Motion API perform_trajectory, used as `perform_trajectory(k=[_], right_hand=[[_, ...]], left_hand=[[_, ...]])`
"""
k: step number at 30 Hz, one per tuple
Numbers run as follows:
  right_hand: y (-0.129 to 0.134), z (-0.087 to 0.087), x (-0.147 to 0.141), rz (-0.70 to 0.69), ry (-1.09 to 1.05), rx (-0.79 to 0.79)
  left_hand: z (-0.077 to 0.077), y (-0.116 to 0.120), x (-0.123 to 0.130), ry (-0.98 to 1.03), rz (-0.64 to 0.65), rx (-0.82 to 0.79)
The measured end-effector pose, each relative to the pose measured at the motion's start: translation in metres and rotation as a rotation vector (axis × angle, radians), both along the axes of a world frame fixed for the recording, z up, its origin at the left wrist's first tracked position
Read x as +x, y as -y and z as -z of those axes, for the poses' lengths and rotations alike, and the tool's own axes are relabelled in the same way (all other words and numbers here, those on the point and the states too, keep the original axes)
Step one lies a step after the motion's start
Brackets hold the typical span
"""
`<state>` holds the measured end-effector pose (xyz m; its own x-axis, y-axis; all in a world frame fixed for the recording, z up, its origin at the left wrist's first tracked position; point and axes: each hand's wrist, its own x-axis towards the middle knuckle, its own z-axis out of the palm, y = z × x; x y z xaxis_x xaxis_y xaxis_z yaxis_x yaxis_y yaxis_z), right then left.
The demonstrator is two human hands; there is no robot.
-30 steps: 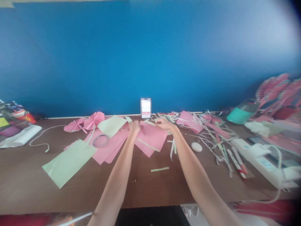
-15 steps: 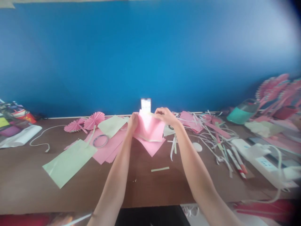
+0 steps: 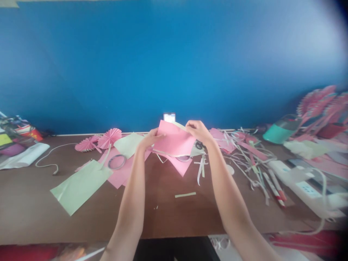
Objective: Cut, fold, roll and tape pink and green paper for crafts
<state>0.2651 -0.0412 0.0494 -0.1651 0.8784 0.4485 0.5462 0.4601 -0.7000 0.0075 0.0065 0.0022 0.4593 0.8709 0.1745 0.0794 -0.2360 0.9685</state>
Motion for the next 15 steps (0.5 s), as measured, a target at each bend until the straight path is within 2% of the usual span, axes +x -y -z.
perform_trajectory(k=[4,8,12,15], right_hand=[[0.002,-0.002,0.007,0.119,-0.073,0.024],[0.006,-0.008,0.014,0.192,-0.148,0.058],[0.011,-0.014,0.017,0.181,-0.236,0.141],[0.013,-0.015,0.017,0.176,-0.255,0.165]], left_hand=[[0.014,-0.004,-0.017,-0.252,0.26,-0.236],[0.029,-0.016,-0.027,-0.487,0.404,-0.251],[0.035,-0.024,-0.028,-0.494,0.39,-0.149],[0.035,-0.022,-0.026,-0.463,0.247,-0.113]])
